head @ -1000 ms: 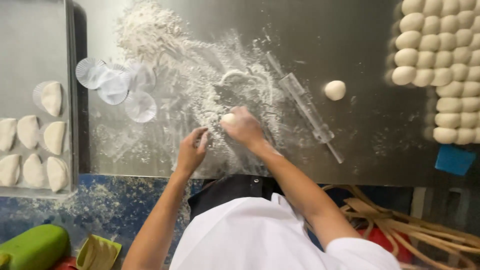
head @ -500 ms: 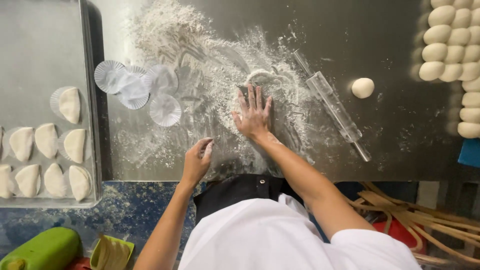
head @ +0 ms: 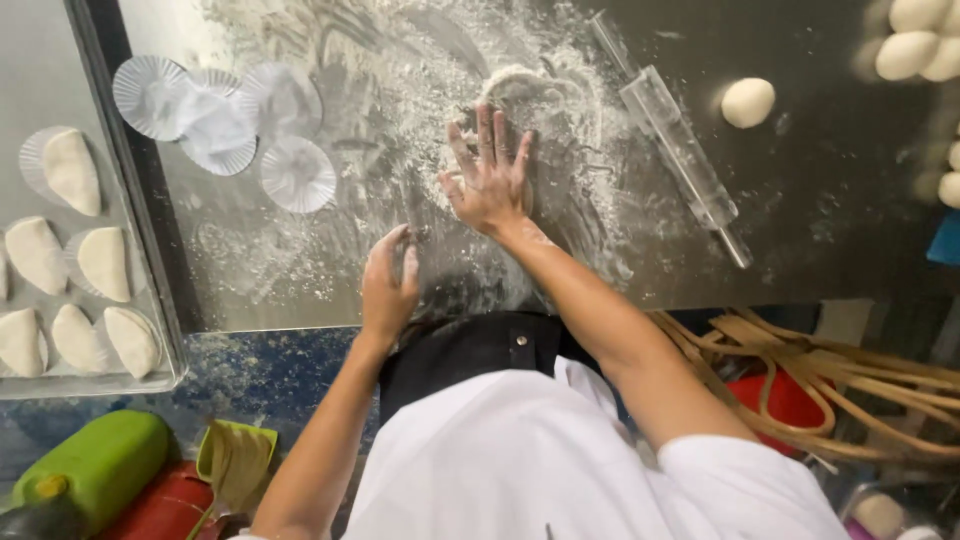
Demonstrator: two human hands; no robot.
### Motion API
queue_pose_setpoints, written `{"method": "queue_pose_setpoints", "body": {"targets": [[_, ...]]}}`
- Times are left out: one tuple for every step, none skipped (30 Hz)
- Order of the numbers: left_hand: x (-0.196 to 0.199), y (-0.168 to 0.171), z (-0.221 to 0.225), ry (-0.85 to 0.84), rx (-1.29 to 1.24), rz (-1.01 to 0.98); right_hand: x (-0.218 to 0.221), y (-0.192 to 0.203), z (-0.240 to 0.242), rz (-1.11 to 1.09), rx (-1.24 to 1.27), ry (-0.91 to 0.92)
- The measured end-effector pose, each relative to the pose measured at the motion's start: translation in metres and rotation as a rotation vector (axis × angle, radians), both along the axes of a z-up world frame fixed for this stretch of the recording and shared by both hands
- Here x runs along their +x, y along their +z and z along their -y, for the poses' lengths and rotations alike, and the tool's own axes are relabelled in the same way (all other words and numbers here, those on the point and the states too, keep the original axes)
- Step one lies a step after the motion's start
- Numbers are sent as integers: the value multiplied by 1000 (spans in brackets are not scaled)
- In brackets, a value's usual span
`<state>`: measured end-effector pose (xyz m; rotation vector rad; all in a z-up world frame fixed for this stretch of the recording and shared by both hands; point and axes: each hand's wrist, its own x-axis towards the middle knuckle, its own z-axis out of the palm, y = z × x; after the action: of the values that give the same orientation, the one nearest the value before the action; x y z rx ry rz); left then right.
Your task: The recorder shapes and fills dough balls on a floured surface to create buns or pastries.
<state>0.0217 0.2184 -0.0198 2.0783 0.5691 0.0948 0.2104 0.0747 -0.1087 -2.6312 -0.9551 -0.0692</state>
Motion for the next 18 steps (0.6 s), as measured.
{"method": "queue_pose_setpoints", "body": {"targets": [[-5, -3, 3, -9, 145, -21, 2, 2, -3, 40, 11, 18], [-8, -13, 5, 2, 148, -38, -2, 6, -4, 24, 14, 30], [-13, -22, 7, -89, 323, -68, -6, 10, -5, 0, 43, 45], [-10, -34, 6, -188, 504, -83, -2, 15, -8, -8, 76, 52], [-4, -47, 3, -184, 512, -83, -2, 22, -7, -6, 85, 56], [4, -61, 1, -260, 662, -118, 0, 29, -3, -86, 119, 32], [13, -74, -1, -336, 811, -153, 3, 36, 0, -166, 153, 7], [36, -70, -7, -337, 808, -152, 3, 47, 13, -167, 149, 7], [58, -67, -12, -390, 775, -264, 2, 57, 26, -289, 298, -27], [79, -62, -17, -443, 739, -378, 0, 67, 39, -414, 447, -61], [100, -56, -24, -444, 733, -381, -6, 81, 53, -418, 442, -62], [126, -51, -33, -413, 731, -415, -8, 93, 66, -422, 500, -105], [153, -45, -42, -381, 728, -449, -10, 106, 79, -424, 559, -148], [173, -53, -49, -389, 728, -446, -10, 105, 97, -422, 559, -155], [195, -62, -56, -343, 708, -446, -10, 104, 114, -319, 424, -207], [211, -72, -60, -302, 684, -453, -15, 102, 134, -224, 284, -260], [216, -55, -50, -315, 681, -457, -24, 107, 143, -231, 279, -271], [226, -37, -41, -422, 597, -445, -27, 111, 150, -252, 254, -339]]}}
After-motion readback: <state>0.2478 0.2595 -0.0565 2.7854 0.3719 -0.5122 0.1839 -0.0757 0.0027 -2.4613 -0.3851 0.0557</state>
